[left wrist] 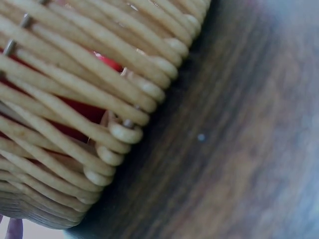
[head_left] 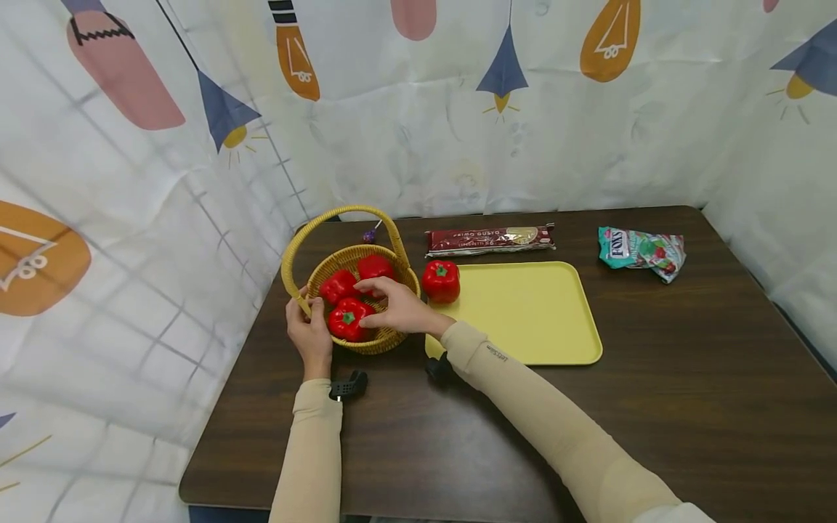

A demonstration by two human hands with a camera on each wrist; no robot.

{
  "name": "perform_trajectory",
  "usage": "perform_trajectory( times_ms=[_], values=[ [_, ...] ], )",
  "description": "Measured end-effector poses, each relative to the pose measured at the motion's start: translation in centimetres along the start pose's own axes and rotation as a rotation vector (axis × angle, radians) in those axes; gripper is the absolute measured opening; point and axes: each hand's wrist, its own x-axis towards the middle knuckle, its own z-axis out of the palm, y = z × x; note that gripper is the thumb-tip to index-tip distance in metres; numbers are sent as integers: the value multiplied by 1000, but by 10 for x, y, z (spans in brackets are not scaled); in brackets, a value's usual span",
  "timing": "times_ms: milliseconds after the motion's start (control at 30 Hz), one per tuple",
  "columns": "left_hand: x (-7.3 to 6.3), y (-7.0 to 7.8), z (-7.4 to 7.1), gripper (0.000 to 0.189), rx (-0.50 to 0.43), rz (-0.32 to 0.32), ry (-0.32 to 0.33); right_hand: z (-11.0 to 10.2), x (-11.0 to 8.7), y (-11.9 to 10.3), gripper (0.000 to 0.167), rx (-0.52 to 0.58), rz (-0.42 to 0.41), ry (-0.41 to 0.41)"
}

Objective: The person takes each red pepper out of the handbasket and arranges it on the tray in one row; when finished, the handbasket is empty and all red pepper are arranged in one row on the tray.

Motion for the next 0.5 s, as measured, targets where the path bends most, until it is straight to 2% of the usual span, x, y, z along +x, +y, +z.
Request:
perform_trajectory(
  times_ms=[200, 433, 500],
  values=[
    [2, -2, 0, 22, 4, 11, 3, 0, 9, 1, 73, -13, 63, -81],
    [9, -33, -1, 22, 10, 0, 22, 3, 15, 1, 73, -7, 110, -159],
    [9, -36, -1, 22, 13, -5, 26, 3, 15, 1, 73, -10, 122, -179]
  ],
)
